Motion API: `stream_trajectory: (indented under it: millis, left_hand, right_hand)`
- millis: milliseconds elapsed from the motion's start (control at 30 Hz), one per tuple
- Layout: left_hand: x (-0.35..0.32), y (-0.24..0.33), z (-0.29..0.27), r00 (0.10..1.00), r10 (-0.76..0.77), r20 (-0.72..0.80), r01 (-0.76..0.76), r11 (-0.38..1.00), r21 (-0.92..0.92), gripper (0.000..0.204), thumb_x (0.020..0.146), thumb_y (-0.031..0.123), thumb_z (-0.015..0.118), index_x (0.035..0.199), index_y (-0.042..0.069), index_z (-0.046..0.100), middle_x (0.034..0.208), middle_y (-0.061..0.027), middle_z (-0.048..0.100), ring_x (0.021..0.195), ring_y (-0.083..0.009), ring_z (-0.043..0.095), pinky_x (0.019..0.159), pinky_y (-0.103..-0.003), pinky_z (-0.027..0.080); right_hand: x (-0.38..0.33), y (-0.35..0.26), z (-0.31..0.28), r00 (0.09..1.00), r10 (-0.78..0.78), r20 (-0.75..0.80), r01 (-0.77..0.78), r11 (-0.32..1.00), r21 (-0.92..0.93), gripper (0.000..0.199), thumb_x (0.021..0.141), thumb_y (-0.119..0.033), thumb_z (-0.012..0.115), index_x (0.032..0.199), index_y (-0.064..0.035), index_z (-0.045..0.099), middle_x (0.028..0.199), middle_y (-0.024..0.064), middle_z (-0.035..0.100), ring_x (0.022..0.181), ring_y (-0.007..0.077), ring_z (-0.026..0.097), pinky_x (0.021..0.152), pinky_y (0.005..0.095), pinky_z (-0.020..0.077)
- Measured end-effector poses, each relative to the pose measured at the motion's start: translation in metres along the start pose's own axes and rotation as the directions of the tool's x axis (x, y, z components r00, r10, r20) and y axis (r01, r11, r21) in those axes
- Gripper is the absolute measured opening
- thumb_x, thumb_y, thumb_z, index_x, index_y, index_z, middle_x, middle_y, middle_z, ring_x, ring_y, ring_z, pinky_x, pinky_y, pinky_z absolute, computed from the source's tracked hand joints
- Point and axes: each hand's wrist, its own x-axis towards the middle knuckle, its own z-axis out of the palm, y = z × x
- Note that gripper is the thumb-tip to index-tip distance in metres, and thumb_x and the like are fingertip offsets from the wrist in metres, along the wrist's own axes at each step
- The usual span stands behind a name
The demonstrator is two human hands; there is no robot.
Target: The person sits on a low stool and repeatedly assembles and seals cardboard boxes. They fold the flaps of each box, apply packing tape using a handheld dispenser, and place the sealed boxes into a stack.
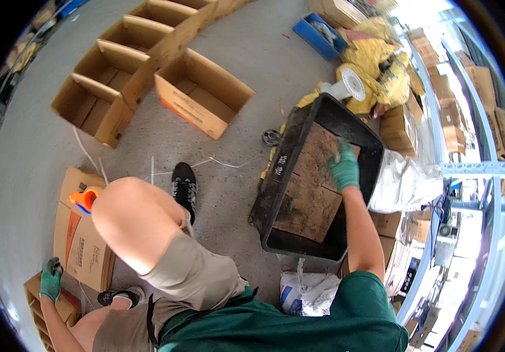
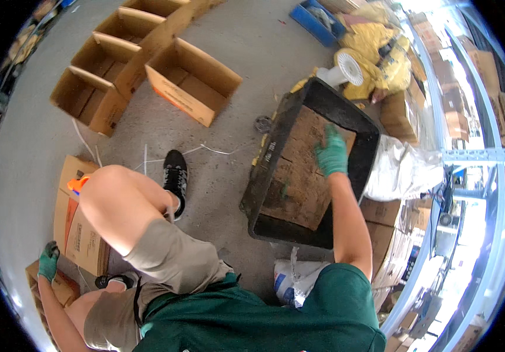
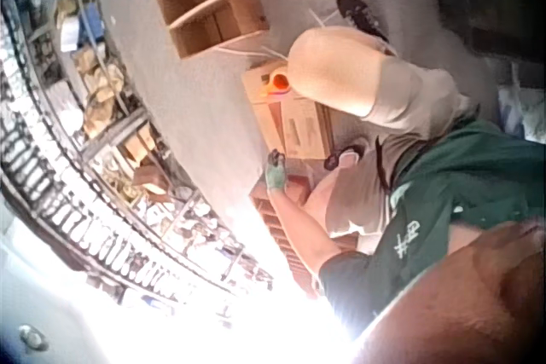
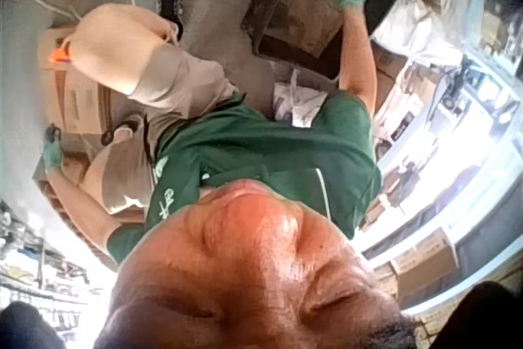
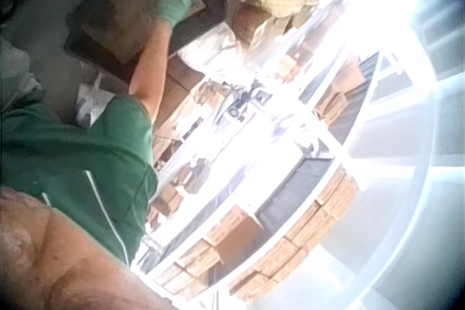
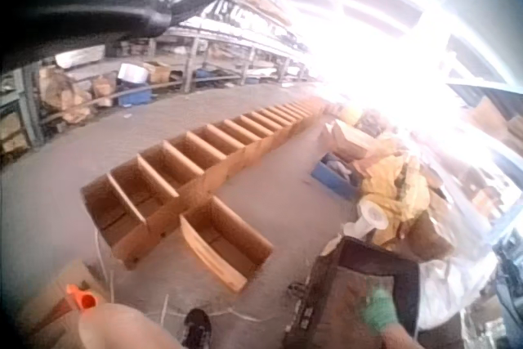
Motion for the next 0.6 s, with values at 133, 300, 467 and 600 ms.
stream_trajectory:
  millis: [133, 300, 467, 600]
  left_hand:
    - [-0.019, 0.018, -0.02, 0.993, 0.064, -0.095, -0.074, 0.991, -0.108, 0.042, 0.097, 0.008, 0.056, 0.137, 0.0, 0.05, 0.128, -0.0137, 0.06, 0.117, -0.022, 0.056, 0.104, -0.032, 0.042]
    - [-0.053, 0.008, -0.034, 0.972, 0.086, -0.22, -0.144, 0.954, -0.262, 0.044, 0.096, 0.008, 0.057, 0.138, 0.0, 0.05, 0.128, -0.014, 0.061, 0.117, -0.0218, 0.057, 0.104, -0.033, 0.043]
    - [-0.076, 0.009, -0.025, 0.991, -0.001, -0.135, -0.001, 1.0, -0.01, 0.046, 0.095, 0.02, 0.06, 0.136, 0.0, 0.053, 0.134, -0.0192, 0.06, 0.122, -0.0265, 0.058, 0.105, -0.038, 0.044]
    - [-0.041, -0.005, -0.016, 0.987, -0.118, -0.107, 0.123, 0.992, 0.041, 0.044, 0.098, 0.026, 0.056, 0.135, 0.002, 0.055, 0.13, -0.0195, 0.062, 0.118, -0.0312, 0.061, 0.105, -0.039, 0.045]
  right_hand:
    - [0.008, -0.144, 0.033, 0.952, -0.223, 0.209, 0.134, 0.919, 0.371, 0.039, 0.086, -0.014, 0.065, 0.124, -0.0077, 0.062, 0.117, 0.0179, 0.065, 0.104, 0.0345, 0.065, 0.089, 0.0428, 0.052]
    - [0.01, -0.284, 0.073, 0.811, -0.476, 0.34, 0.362, 0.865, 0.348, 0.03, 0.089, -0.024, 0.061, 0.115, -0.0109, 0.066, 0.109, 0.0177, 0.068, 0.095, 0.0365, 0.067, 0.083, 0.0452, 0.0534]
    - [0.056, -0.375, 0.112, 0.701, -0.573, 0.425, 0.449, 0.817, 0.361, 0.025, 0.089, -0.027, 0.059, 0.109, -0.0157, 0.07, 0.099, 0.0179, 0.07, 0.09, 0.0398, 0.067, 0.08, 0.0467, 0.0548]
    - [0.12, -0.465, 0.078, 0.495, -0.7, 0.515, 0.613, 0.701, 0.364, 0.035, 0.091, -0.027, 0.061, 0.122, -0.0104, 0.065, 0.11, 0.0201, 0.069, 0.099, 0.0392, 0.066, 0.089, 0.0445, 0.0535]
